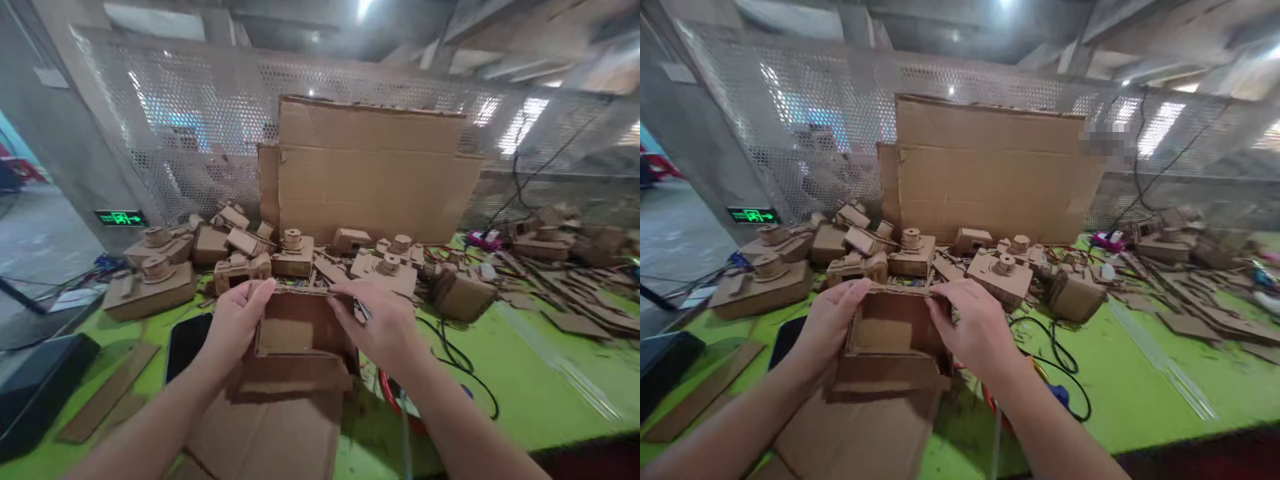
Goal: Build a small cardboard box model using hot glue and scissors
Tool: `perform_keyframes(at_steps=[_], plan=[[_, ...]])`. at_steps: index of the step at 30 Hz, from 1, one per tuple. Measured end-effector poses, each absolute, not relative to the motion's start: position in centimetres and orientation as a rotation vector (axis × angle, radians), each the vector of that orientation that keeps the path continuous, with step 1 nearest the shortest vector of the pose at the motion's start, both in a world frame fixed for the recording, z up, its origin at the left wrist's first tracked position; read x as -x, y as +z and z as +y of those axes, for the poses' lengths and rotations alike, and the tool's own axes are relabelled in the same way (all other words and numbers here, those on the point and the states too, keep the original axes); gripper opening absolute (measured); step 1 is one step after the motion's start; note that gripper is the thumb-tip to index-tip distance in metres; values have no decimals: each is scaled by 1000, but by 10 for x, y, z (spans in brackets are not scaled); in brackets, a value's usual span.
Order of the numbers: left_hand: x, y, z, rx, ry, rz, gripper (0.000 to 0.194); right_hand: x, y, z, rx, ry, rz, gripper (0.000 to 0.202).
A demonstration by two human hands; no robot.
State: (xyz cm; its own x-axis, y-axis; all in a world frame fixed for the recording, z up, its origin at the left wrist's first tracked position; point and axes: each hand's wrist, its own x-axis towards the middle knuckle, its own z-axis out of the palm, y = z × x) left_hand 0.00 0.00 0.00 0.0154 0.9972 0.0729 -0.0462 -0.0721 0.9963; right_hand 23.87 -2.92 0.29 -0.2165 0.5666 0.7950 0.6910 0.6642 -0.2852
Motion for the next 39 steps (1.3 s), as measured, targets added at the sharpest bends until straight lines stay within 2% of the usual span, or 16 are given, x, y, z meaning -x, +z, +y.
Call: perform_keyframes(at_steps=[7,12,17,21,24,27,34,39], plan=[[7,1,6,-1322,1397,1112,43,-245,19,-29,1055,-41,-1678,22],[15,3,-3,-1639,1566,1168,37,-261,28,-62,1149,-21,-1691,20],[15,11,-20,-2014,1747,1124,30,-291,4,-111,1413,-5,-1830,24],[9,13,-17,-1790,1630,1102,33,-317,-42,-129,1602,-17,-1914,36],[0,10,-11,-1502,1500,1061,44,-327,-74,-128,1667,-113,-1982,45],[-7,3,-7,-1309,1431,1037,45,-327,-89,-120,1744,-255,-1932,49],[-13,-7,-6,-1204,1348,966,40,-332,-85,-106,1855,-209,-1902,41],[-16,-8,-8,-1203,1357,973,40,-335,-63,-114,1753,-337,-1645,33]])
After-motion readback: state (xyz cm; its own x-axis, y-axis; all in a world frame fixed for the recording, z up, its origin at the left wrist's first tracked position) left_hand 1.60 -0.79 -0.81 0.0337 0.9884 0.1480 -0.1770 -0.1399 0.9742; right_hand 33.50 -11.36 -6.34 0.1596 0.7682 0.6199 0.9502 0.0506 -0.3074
